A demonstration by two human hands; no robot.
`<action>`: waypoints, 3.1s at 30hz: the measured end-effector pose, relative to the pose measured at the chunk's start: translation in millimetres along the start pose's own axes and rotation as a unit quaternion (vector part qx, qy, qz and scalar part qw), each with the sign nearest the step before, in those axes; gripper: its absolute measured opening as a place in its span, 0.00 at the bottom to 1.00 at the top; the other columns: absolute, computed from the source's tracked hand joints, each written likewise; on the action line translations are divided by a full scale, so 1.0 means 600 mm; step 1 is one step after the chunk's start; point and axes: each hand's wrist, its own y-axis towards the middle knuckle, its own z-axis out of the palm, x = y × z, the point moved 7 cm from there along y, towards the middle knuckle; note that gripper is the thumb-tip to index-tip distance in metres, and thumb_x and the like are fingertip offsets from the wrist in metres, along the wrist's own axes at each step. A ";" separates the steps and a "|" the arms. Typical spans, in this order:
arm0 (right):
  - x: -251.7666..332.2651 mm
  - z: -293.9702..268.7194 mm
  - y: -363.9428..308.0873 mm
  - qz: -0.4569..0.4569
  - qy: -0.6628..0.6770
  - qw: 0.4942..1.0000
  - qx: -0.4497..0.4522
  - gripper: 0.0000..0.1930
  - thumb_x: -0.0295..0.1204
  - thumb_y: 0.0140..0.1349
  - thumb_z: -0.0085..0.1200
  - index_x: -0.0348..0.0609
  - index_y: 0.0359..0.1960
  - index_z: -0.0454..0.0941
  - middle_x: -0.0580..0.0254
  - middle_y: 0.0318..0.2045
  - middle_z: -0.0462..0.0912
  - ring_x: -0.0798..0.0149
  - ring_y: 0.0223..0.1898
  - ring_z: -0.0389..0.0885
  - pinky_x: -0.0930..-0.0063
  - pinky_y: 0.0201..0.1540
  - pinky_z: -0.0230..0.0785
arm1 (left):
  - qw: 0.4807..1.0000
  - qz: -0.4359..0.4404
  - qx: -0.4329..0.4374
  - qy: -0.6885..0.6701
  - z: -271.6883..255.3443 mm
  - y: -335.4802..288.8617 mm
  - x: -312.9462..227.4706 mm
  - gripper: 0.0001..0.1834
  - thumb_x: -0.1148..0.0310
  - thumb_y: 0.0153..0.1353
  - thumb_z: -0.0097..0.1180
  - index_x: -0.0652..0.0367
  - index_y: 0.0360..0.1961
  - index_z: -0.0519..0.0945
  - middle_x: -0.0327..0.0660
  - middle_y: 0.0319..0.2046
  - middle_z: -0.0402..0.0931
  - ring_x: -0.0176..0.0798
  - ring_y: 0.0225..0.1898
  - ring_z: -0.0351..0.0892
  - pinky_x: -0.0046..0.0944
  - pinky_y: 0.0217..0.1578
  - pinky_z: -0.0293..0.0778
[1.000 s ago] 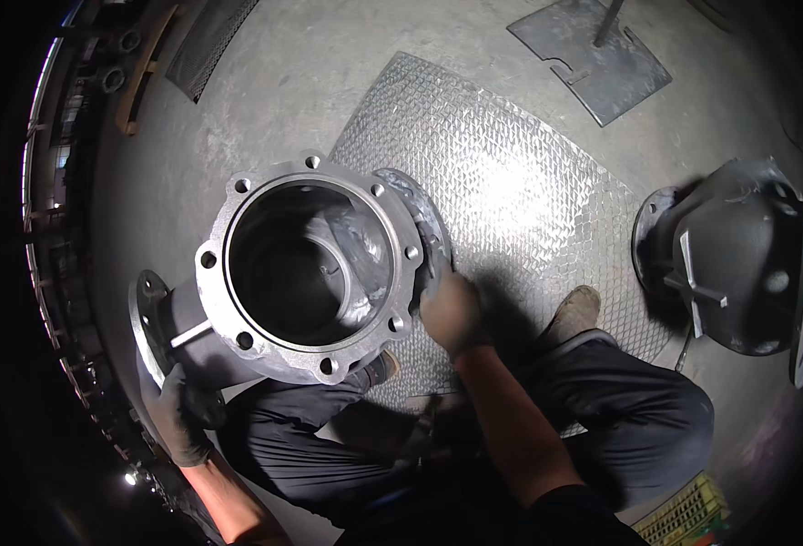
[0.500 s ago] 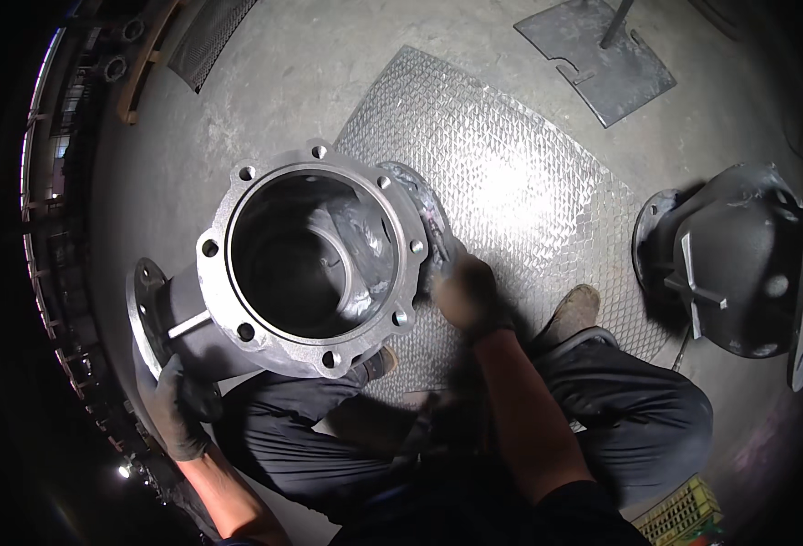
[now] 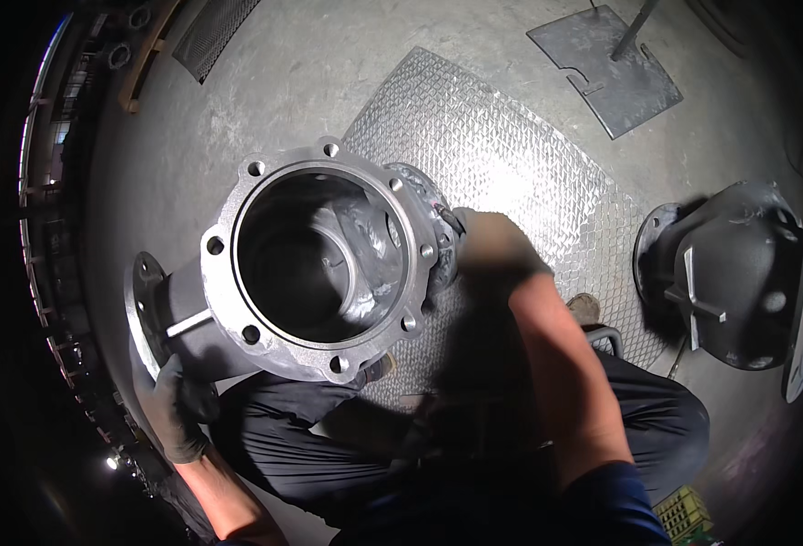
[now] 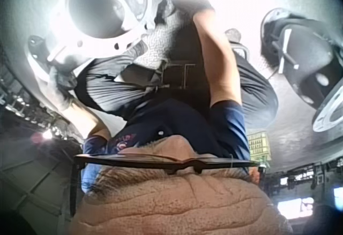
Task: The person polishes or grinds the surface of a metal component using a die grinder.
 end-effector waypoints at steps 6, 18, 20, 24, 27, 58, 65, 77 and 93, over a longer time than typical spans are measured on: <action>0.000 -0.041 0.049 0.057 -0.110 0.991 0.049 0.14 0.31 0.63 0.54 0.39 0.41 0.90 0.42 0.40 0.90 0.41 0.43 0.90 0.53 0.46 0.81 | 0.999 -0.015 0.046 0.007 0.005 0.004 0.009 0.36 0.69 0.63 0.61 0.71 0.72 0.70 0.36 0.37 0.79 0.26 0.28 0.76 0.27 0.29 0.71; 0.063 -0.094 0.092 0.035 -0.295 0.935 0.195 0.16 0.28 0.58 0.61 0.38 0.47 0.91 0.46 0.45 0.91 0.43 0.47 0.91 0.56 0.49 0.82 | 1.000 0.009 0.002 -0.011 0.035 -0.002 -0.018 0.41 0.71 0.62 0.59 0.71 0.77 0.64 0.35 0.24 0.74 0.25 0.16 0.67 0.27 0.17 0.63; 0.065 -0.092 0.086 0.008 -0.320 0.919 0.229 0.16 0.28 0.58 0.60 0.39 0.47 0.91 0.46 0.46 0.91 0.43 0.48 0.91 0.57 0.50 0.82 | 1.000 0.008 0.003 -0.008 0.033 -0.002 -0.018 0.41 0.71 0.62 0.58 0.70 0.77 0.64 0.36 0.26 0.75 0.25 0.16 0.67 0.27 0.17 0.63; 0.064 -0.095 0.085 -0.001 -0.322 0.922 0.217 0.16 0.28 0.60 0.58 0.39 0.46 0.91 0.46 0.47 0.91 0.45 0.49 0.91 0.58 0.51 0.81 | 0.999 0.011 -0.029 -0.011 0.038 -0.011 -0.025 0.41 0.70 0.62 0.58 0.70 0.76 0.65 0.36 0.27 0.76 0.25 0.17 0.67 0.27 0.18 0.63; 0.068 -0.100 0.089 -0.001 -0.294 0.940 0.173 0.15 0.27 0.59 0.58 0.38 0.46 0.91 0.45 0.45 0.91 0.44 0.48 0.91 0.57 0.50 0.82 | 1.000 0.023 0.000 0.013 0.027 0.001 -0.016 0.40 0.69 0.61 0.59 0.70 0.76 0.66 0.36 0.28 0.77 0.25 0.18 0.69 0.27 0.20 0.64; 0.013 -0.057 0.017 -0.006 -0.304 0.915 0.266 0.12 0.29 0.59 0.59 0.43 0.41 0.92 0.45 0.40 0.90 0.44 0.46 0.90 0.55 0.50 0.81 | 0.999 -0.016 0.048 0.006 0.009 0.002 -0.002 0.36 0.74 0.64 0.56 0.73 0.74 0.66 0.44 0.48 0.83 0.29 0.35 0.82 0.27 0.34 0.76; 0.030 -0.063 0.000 0.033 -0.261 0.943 0.206 0.14 0.27 0.63 0.53 0.42 0.44 0.90 0.46 0.46 0.90 0.45 0.49 0.90 0.56 0.53 0.81 | 0.998 -0.011 0.059 0.009 0.022 -0.004 -0.013 0.39 0.69 0.64 0.58 0.73 0.75 0.66 0.47 0.58 0.80 0.35 0.50 0.83 0.34 0.50 0.79; -0.035 -0.065 -0.020 0.061 -0.236 0.950 0.196 0.20 0.27 0.63 0.55 0.45 0.56 0.86 0.42 0.45 0.89 0.43 0.53 0.87 0.55 0.57 0.78 | 0.999 -0.015 0.047 0.010 0.021 0.001 -0.014 0.38 0.69 0.63 0.57 0.71 0.75 0.67 0.49 0.57 0.81 0.36 0.50 0.84 0.34 0.50 0.80; -0.114 0.025 -0.060 0.095 0.016 0.993 -0.074 0.15 0.26 0.65 0.47 0.39 0.48 0.83 0.38 0.35 0.86 0.41 0.37 0.87 0.52 0.47 0.78 | 0.999 0.009 0.020 -0.031 0.046 -0.014 -0.035 0.39 0.70 0.64 0.61 0.70 0.76 0.66 0.35 0.23 0.74 0.24 0.12 0.64 0.27 0.13 0.60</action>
